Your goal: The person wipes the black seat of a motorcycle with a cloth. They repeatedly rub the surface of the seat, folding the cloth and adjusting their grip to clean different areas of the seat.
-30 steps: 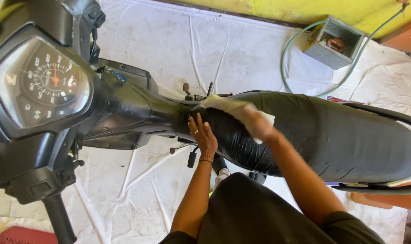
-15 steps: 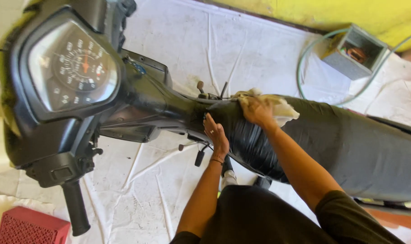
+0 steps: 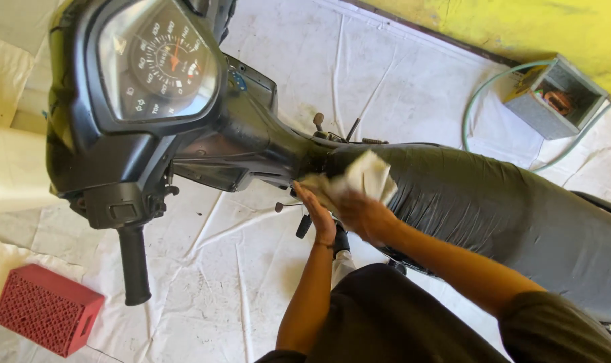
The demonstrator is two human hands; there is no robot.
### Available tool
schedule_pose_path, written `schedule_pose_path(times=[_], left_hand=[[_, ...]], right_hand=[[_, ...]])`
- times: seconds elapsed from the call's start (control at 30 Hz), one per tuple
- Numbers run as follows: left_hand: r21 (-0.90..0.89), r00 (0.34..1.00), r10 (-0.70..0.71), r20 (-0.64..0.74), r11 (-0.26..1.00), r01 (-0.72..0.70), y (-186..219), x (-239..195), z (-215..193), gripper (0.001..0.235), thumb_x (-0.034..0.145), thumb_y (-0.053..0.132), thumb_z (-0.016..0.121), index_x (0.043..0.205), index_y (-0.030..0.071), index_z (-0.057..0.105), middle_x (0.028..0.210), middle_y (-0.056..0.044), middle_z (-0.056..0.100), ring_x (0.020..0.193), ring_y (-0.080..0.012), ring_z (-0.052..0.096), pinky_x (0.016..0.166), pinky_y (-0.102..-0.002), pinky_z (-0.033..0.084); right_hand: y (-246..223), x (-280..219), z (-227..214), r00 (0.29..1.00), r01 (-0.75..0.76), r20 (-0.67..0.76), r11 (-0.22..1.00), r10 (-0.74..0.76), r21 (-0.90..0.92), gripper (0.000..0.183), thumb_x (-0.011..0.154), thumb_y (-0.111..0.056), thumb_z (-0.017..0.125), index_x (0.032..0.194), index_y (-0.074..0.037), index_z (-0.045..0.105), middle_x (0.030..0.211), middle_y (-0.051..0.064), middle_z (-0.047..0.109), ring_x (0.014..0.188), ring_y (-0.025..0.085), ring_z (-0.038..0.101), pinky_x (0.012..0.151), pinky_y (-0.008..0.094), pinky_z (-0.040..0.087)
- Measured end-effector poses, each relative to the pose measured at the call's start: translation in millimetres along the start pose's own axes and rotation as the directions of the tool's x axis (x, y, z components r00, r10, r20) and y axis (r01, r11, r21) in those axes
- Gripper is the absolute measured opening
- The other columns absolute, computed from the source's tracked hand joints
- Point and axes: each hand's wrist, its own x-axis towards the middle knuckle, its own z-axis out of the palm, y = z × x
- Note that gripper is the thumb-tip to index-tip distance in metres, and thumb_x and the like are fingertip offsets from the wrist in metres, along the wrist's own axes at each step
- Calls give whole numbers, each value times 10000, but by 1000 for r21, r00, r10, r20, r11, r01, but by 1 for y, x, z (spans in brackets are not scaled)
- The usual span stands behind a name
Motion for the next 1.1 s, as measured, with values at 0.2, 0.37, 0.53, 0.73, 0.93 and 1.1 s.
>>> schedule_pose_path(times=[0.2,0.37,0.53,0.73,0.93,1.1], left_hand=[[794,911,-30,411,503,-341,26,-52,-36,668,1003,429,469,1600,161,341,1658,-272,118,1495,-541,29,1157,-706,51],[543,757,-255,602,826,-154,66,-89,-3,1405,632,532,876,1632,96,-9,1370,-172,632,1281,-396,563,1076,-569,420],[695,947,-307,99,702,155,61,-70,-24,474,814,307,723,1239,99,700,1033,-169,753,1009,-326,723,887,-476,529],[770,839,502,210,444,-459,-8,16,-87,395,864,80,620,1254,42,671,1248,-193,687,1144,-339,662,1021,-470,476],[707,683,341,645,71,-703,-17,-17,54,203,897,197,622,963,57,753,770,-172,741,759,-390,727,923,-583,462],[744,794,400,458,317,-589,-8,-55,69,281,958,292,614,820,68,713,697,-156,722,680,-379,723,668,-493,554]], right_hand=[[-9,-36,-33,925,-326,361,745,123,581,347,944,-392,600,917,-76,740,834,158,750,972,338,736,1111,486,432],[24,22,-130,785,-522,619,571,31,634,261,895,-394,657,938,-144,720,876,137,771,907,400,734,850,512,559],[50,-12,-124,868,-483,244,620,433,619,279,868,-360,761,1066,-164,754,1013,92,770,1002,331,735,873,487,575],[51,-151,-82,598,-731,-153,614,786,296,382,996,-350,676,1296,-115,687,1344,172,614,1294,363,586,1079,481,461],[14,-185,-47,387,-922,-38,386,921,-20,507,1088,-464,407,1555,-280,480,1619,248,403,1525,439,321,1260,597,161],[7,-173,-40,393,-900,166,415,904,-134,616,1074,-595,299,1616,-308,363,1673,217,317,1582,395,200,1290,589,18]])
